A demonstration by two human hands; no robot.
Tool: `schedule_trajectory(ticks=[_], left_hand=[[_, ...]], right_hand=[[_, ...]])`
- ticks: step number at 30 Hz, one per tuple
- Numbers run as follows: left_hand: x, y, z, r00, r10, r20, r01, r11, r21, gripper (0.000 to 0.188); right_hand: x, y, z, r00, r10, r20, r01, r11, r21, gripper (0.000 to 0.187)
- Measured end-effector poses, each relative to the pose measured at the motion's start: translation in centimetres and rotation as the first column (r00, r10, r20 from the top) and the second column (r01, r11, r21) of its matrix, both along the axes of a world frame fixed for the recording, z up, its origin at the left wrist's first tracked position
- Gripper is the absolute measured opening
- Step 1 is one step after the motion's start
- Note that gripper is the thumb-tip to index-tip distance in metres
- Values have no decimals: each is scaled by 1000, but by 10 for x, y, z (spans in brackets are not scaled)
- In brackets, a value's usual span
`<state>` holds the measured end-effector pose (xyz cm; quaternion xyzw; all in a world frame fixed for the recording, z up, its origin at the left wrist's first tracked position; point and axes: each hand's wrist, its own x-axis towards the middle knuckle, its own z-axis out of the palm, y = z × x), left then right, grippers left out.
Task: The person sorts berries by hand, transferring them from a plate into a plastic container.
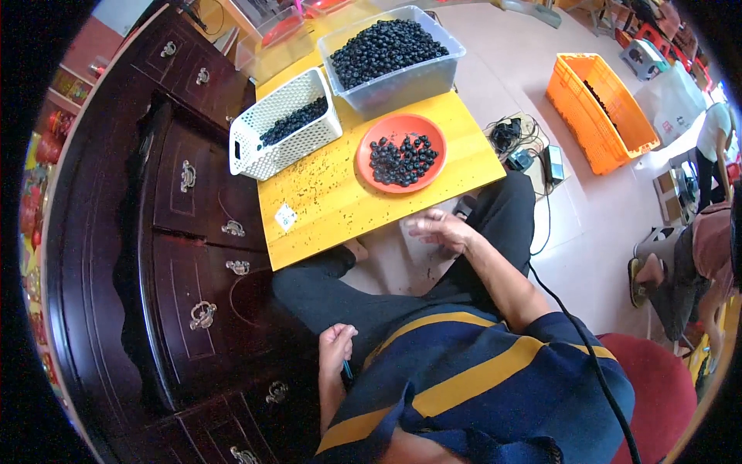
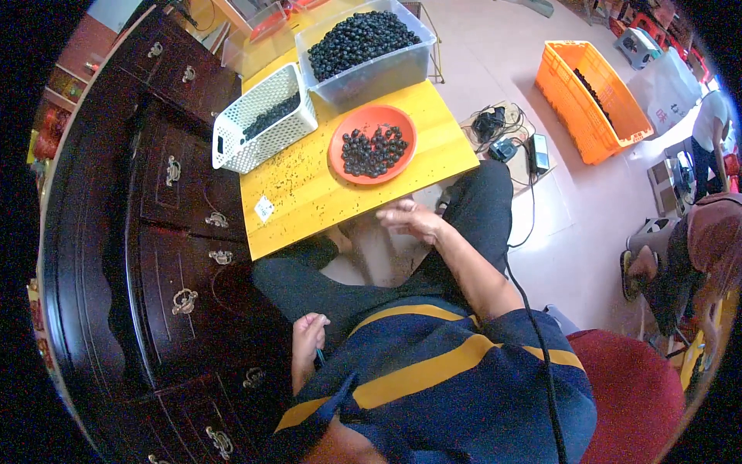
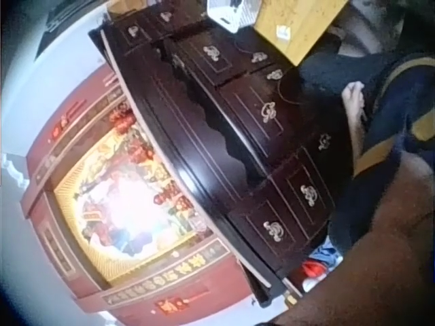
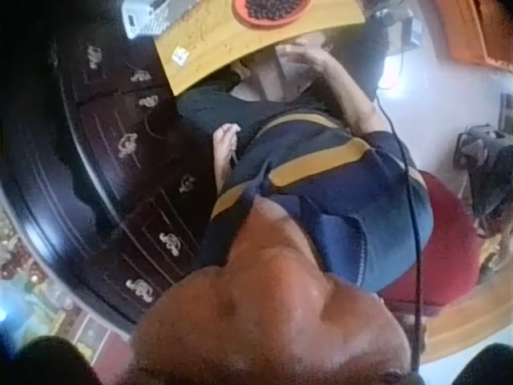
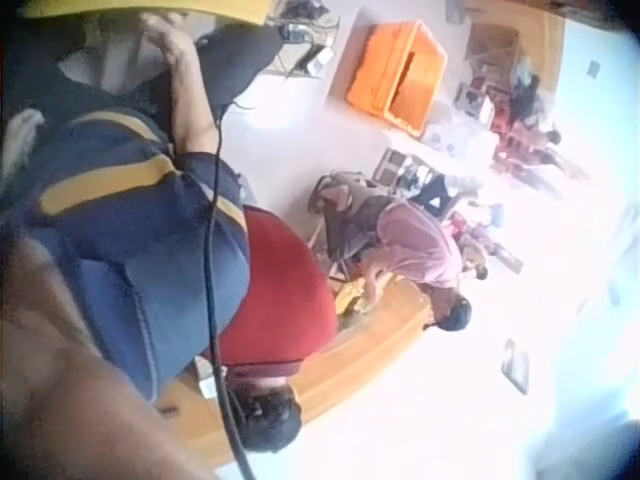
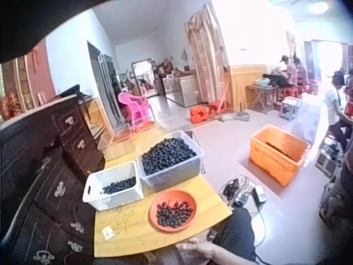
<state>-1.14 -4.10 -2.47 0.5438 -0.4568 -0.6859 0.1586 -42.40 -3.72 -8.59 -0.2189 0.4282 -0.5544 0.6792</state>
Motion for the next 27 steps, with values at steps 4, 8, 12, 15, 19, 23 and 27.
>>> schedule_trajectory(ticks=[4,8,12,15,19,23,27], left_hand=[[0,-2,-9,1000,13,6,-13,1000,-6,18],[15,9,-2,997,71,43,-69,996,-47,18],[5,8,7,996,61,61,-61,998,-1,17],[-44,-14,-7,991,-129,-26,129,992,-2,17],[14,11,3,992,75,105,-76,997,8,17],[-22,-12,3,993,-28,114,23,999,46,18],[-10,-17,0,974,-131,186,126,991,38,14]], right_hand=[[22,-3,-78,974,218,-64,-212,973,90,32],[78,-21,-131,515,634,-577,-628,738,250,21],[122,12,-311,-340,96,-936,-938,43,345,35],[57,61,-438,212,795,-568,-611,561,558,45],[151,19,-313,-9,971,-241,-855,117,505,52],[120,28,-310,-118,708,-696,-736,408,541,50],[127,23,-292,73,909,-410,-750,321,578,49]])
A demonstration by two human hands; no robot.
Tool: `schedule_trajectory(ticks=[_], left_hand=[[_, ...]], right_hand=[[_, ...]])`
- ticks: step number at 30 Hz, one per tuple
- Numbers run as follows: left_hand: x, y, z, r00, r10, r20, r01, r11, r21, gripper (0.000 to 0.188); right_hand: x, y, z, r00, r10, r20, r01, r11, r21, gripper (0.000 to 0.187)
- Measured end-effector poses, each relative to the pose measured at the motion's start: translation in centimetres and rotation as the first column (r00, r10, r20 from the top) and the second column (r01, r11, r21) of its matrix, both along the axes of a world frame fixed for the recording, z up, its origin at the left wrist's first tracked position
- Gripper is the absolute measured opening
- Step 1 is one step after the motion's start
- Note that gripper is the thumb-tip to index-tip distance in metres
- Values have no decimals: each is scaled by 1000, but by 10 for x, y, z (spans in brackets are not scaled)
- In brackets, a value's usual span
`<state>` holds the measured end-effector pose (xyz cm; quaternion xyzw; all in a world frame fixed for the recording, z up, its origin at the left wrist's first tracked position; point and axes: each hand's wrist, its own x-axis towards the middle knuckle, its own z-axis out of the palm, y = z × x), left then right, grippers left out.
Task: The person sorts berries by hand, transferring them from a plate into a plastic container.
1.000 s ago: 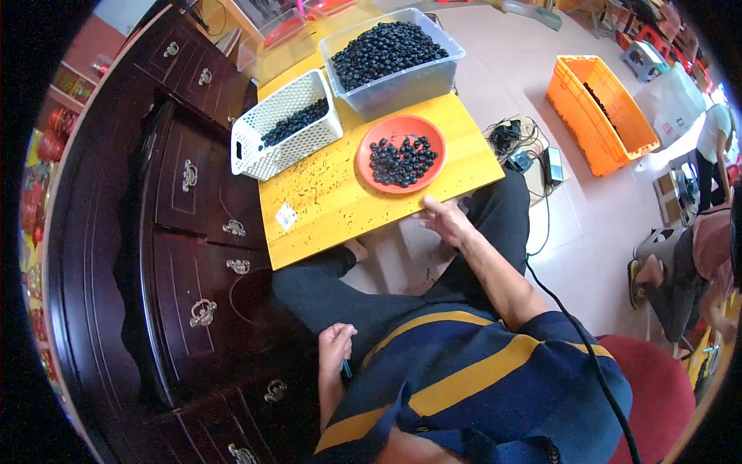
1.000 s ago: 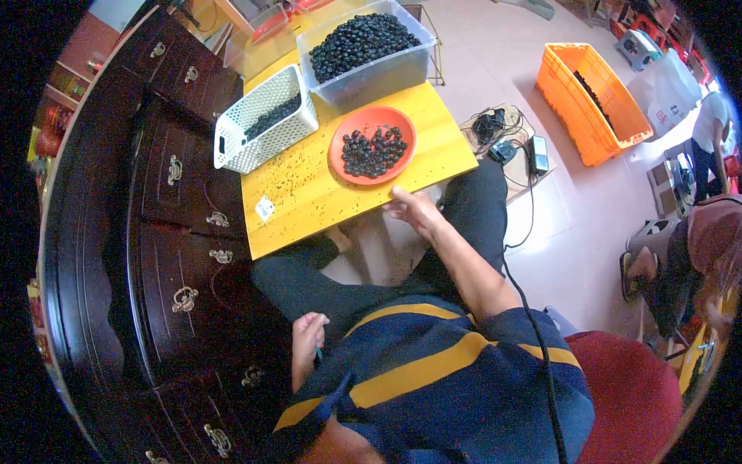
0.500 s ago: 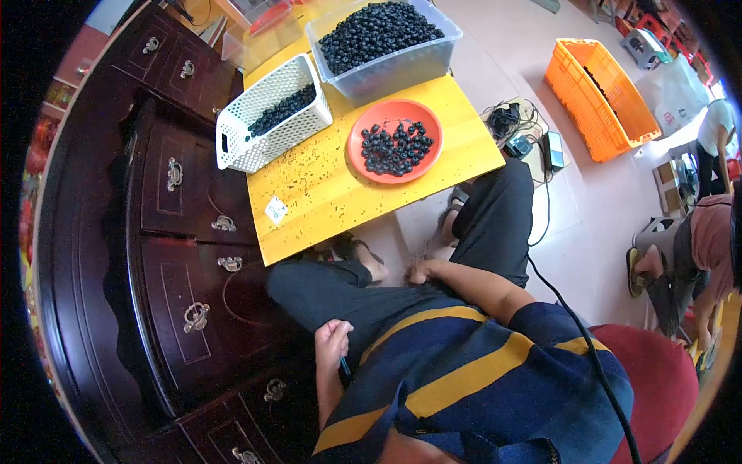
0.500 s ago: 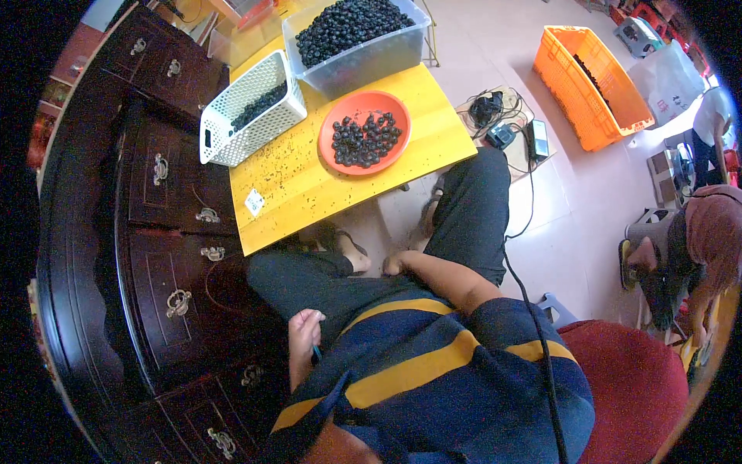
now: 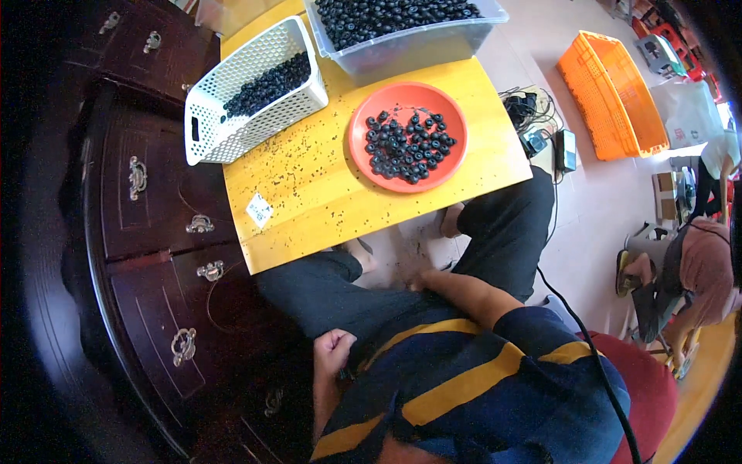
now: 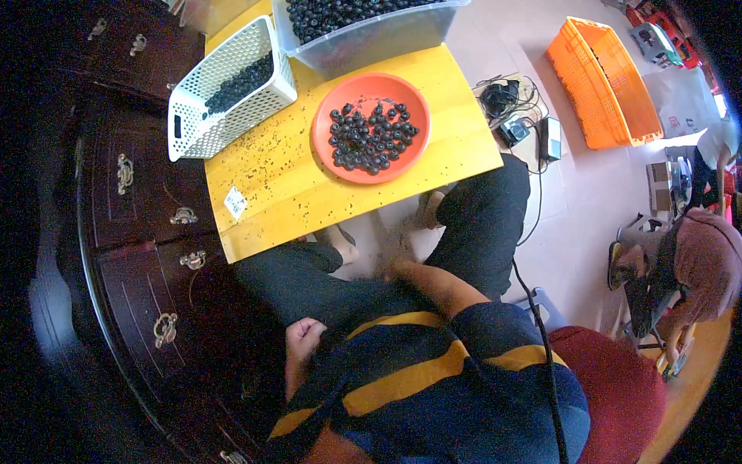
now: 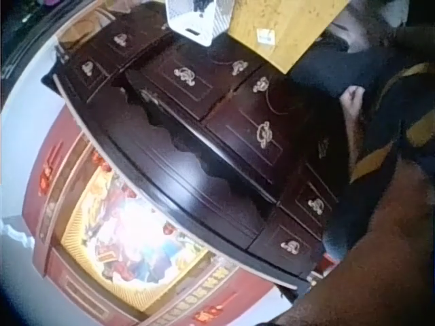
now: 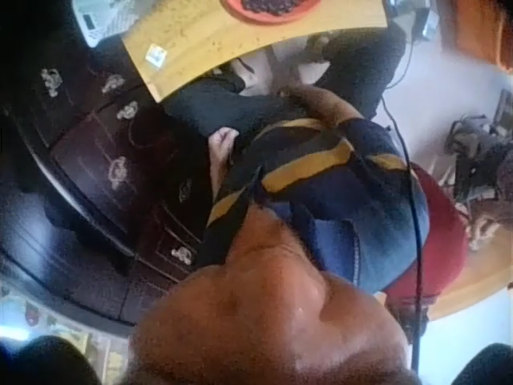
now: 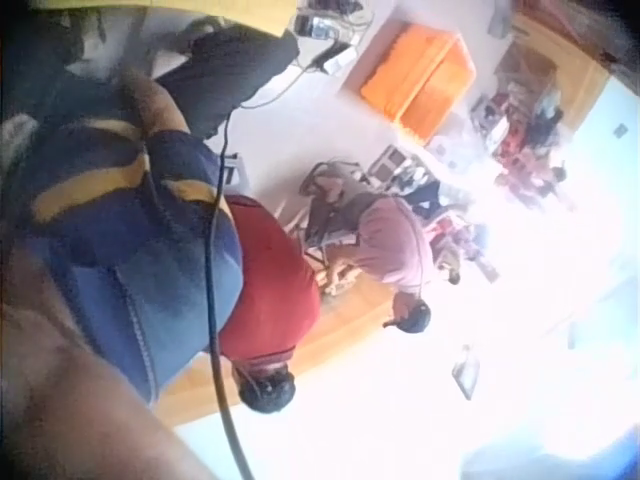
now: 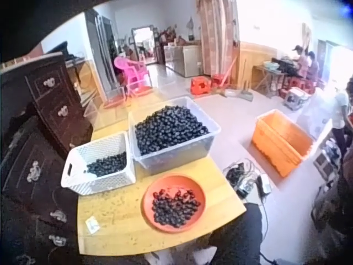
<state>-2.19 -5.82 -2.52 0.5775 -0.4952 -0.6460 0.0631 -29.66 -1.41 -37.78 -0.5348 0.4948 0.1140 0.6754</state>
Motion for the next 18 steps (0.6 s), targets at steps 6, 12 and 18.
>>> schedule_trajectory(ticks=[6,12,18], left_hand=[[-16,-27,11,964,-207,167,213,977,-22,13],[-18,-60,20,904,-293,312,237,950,204,16],[-31,-83,22,926,-315,207,302,949,94,18]], right_hand=[[-1,3,-16,998,57,11,-58,996,74,49],[12,21,-15,995,105,3,-104,988,115,49],[-22,-5,-4,994,77,-73,-70,993,90,49]])
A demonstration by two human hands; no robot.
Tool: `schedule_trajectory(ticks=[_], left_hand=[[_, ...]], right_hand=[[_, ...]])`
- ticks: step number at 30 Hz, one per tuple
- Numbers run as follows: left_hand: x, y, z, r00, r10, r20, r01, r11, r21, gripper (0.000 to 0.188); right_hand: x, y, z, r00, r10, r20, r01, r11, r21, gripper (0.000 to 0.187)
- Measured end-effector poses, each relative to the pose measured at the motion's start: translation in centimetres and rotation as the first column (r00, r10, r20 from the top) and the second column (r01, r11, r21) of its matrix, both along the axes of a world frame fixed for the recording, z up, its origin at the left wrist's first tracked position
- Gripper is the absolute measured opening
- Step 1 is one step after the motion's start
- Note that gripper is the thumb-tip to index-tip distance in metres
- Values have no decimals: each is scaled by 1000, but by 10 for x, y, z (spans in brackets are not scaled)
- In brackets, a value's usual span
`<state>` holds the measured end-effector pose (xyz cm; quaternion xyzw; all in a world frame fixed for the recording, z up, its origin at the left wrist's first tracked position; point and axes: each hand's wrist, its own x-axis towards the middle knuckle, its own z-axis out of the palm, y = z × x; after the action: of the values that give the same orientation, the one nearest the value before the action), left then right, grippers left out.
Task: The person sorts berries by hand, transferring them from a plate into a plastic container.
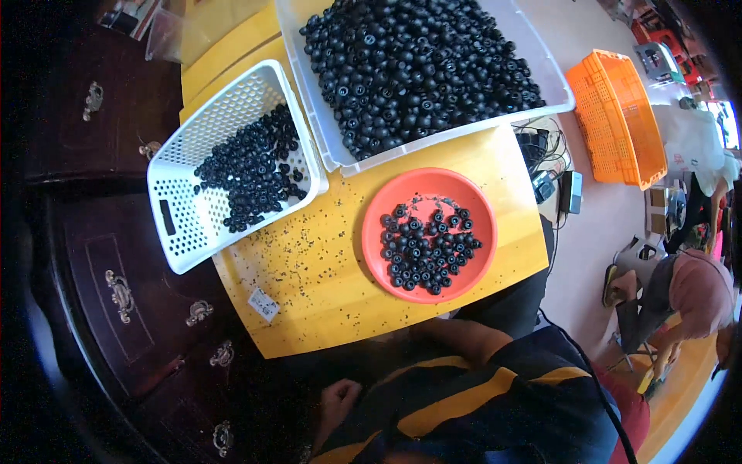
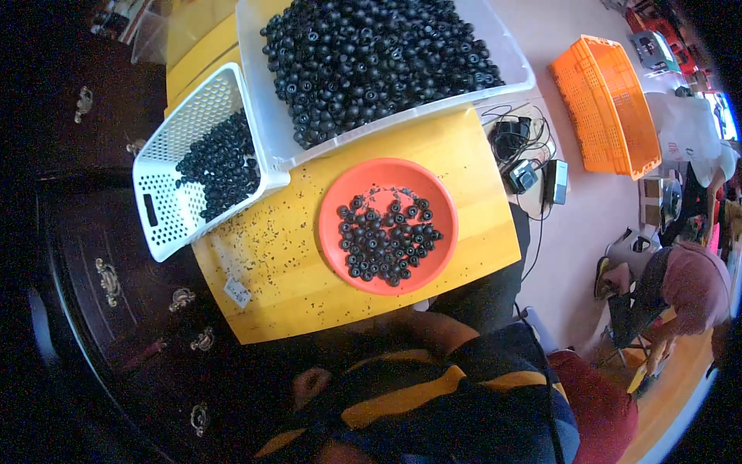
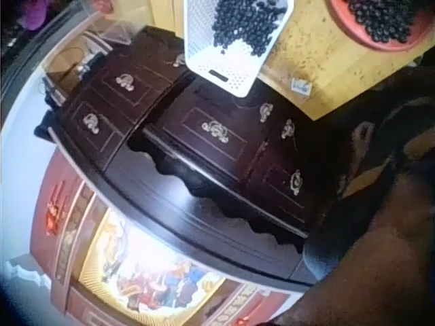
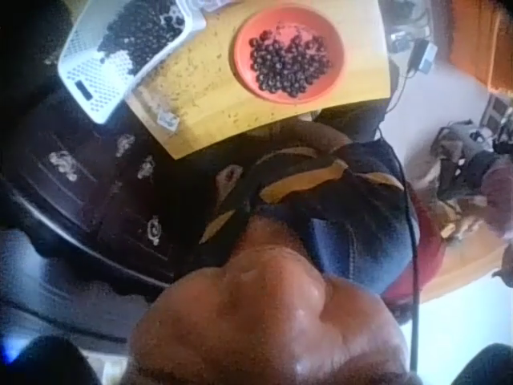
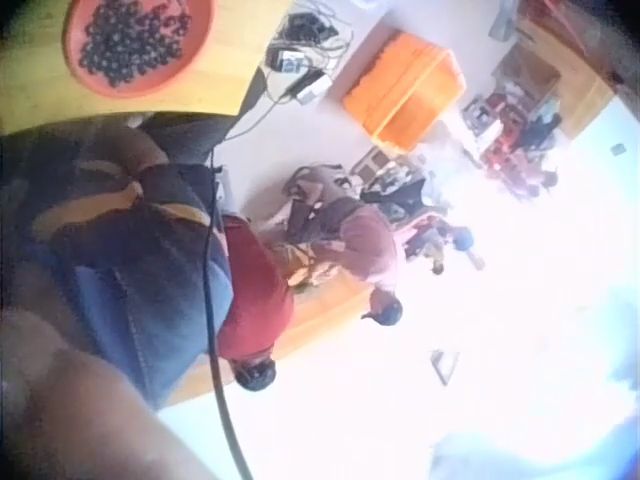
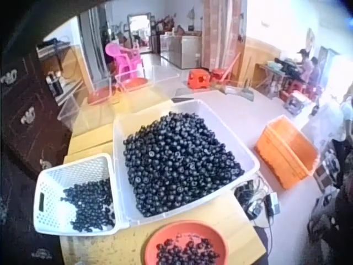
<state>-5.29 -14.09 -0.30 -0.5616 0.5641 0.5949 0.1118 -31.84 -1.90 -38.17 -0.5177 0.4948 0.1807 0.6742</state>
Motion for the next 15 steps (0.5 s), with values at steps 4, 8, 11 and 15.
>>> schedule_trajectory(ticks=[4,8,11,15], left_hand=[[-1,12,2,999,34,-19,-36,995,-93,15],[-15,23,-12,983,58,-176,-95,973,-212,15],[-24,36,-14,978,140,-156,-170,965,-198,16],[-29,42,-41,955,91,-282,-185,926,-329,15]], right_hand=[[-6,-35,15,998,39,-48,-44,995,-90,50],[-17,-51,20,993,62,-105,-78,984,-159,50],[-21,-60,33,988,90,-127,-116,970,-213,50],[-38,-60,49,984,63,-166,-106,960,-261,50]])
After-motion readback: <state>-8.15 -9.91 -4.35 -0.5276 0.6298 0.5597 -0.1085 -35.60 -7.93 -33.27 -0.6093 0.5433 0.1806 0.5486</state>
